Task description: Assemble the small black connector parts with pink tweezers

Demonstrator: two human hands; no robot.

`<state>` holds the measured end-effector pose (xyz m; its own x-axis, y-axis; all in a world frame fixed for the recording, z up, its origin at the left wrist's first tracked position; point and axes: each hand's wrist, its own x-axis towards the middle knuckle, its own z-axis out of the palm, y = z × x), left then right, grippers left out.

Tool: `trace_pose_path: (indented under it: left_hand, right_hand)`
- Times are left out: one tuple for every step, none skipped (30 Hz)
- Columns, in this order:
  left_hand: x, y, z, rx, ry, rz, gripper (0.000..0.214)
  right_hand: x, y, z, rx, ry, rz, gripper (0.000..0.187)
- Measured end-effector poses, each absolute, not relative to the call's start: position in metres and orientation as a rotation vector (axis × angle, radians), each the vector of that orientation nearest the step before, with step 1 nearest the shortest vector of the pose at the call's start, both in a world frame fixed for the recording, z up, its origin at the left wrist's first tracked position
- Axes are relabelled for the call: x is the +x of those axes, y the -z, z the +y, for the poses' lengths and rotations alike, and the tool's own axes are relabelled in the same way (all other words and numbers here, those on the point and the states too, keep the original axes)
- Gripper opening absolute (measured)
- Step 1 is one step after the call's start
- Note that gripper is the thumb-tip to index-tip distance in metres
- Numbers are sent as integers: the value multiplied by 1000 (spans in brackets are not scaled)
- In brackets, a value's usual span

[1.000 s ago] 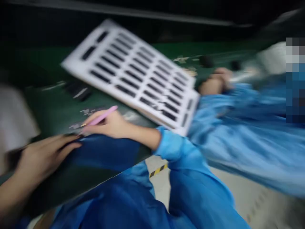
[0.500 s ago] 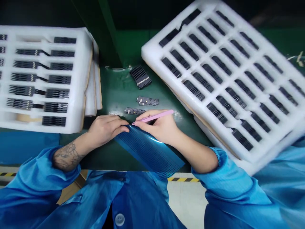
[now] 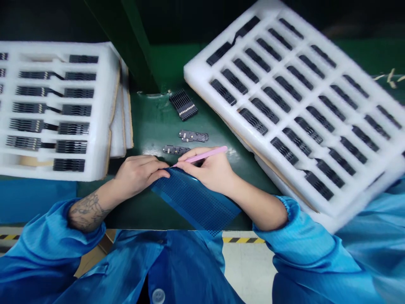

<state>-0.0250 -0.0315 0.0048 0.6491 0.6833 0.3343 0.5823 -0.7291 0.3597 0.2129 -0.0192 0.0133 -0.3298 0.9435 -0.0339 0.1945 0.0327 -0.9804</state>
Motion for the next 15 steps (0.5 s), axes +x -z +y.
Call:
trace_pose_path:
  left_hand:
    - [-25, -6, -32, 2648, -674, 1025, 26]
    - [-25, -7, -32, 2655, -680, 1015, 24]
    - [-25, -9, -32, 2669, -692, 1002, 24]
    - [-26, -13, -33, 2690, -707, 990, 23]
    - [-26, -16, -33, 2718, -725, 978, 23]
    - [-27, -21, -34, 2750, -747, 967, 24]
    - [-28, -25, -35, 2780, -782, 959, 26]
    - [-29, -30, -36, 2805, -824, 953, 28]
    - [-30, -35, -37, 2829, -869, 947, 30]
    - [-31, -39, -39, 2853, -911, 940, 31]
    - [-32, -42, -40, 2877, -950, 932, 32]
    - [-32, -44, -41, 2901, -977, 927, 32]
    - [-32, -45, -42, 2923, -977, 922, 32]
    - [-31, -44, -43, 2944, -943, 923, 31]
    - [-30, -43, -43, 2959, -882, 930, 29]
  right_hand:
    - [214, -14, -19, -1190, -1350, -1578, 14]
    - [215, -14, -18, -1207, -1335, -1542, 13]
    - [216, -15, -17, -1225, -1307, -1503, 13]
    - [218, -16, -15, -1246, -1272, -1463, 13]
    - [220, -17, -13, -1267, -1234, -1422, 14]
    - [223, -18, -10, -1287, -1198, -1381, 14]
    - [225, -18, -7, -1302, -1174, -1347, 15]
    - [227, -19, -4, -1315, -1163, -1323, 16]
    - [229, -19, -1, -1326, -1162, -1310, 17]
    - [230, -19, 1, -1335, -1167, -1305, 18]
    - [230, -18, 2, -1344, -1172, -1305, 18]
    - [231, -18, 3, -1356, -1174, -1306, 18]
    - [231, -17, 3, -1368, -1174, -1308, 18]
    - [231, -16, 4, -1378, -1176, -1310, 18]
    - [230, -16, 3, -1385, -1180, -1314, 18]
